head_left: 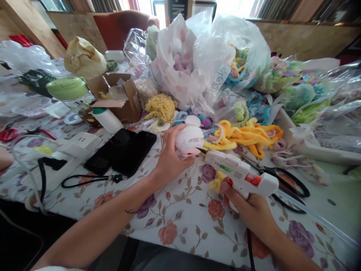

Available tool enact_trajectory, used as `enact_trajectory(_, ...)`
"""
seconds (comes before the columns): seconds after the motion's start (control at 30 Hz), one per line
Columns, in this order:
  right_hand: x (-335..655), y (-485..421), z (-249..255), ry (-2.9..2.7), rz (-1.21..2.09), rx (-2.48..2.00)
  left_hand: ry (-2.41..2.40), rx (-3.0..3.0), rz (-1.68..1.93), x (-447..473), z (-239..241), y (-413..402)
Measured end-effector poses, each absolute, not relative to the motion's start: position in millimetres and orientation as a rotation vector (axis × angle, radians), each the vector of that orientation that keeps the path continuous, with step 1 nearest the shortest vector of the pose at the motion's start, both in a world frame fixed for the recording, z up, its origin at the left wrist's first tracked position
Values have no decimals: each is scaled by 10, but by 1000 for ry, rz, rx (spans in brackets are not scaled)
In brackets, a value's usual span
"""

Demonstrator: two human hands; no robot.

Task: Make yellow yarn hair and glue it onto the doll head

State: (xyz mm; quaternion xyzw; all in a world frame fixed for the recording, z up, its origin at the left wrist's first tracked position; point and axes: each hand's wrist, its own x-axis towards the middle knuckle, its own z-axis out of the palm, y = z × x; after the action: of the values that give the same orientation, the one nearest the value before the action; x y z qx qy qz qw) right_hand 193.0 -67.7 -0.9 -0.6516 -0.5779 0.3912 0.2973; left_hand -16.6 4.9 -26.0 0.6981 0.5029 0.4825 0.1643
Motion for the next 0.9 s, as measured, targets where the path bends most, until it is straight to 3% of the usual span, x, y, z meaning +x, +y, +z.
enact_trajectory(0.3, 1808, -680, 74, -1463, 1305, -1629, 1452, 2085, 1348, -149, -244, 37)
enact_trajectory(0.63, 1950, -667, -33, -1544, 1016, -1787, 1438, 2077, 1433, -179, -267, 79)
enact_trajectory(0.9, 1834, -671, 32, -1484, 1229, -1629, 1392, 2100, 1430, -155, -276, 72)
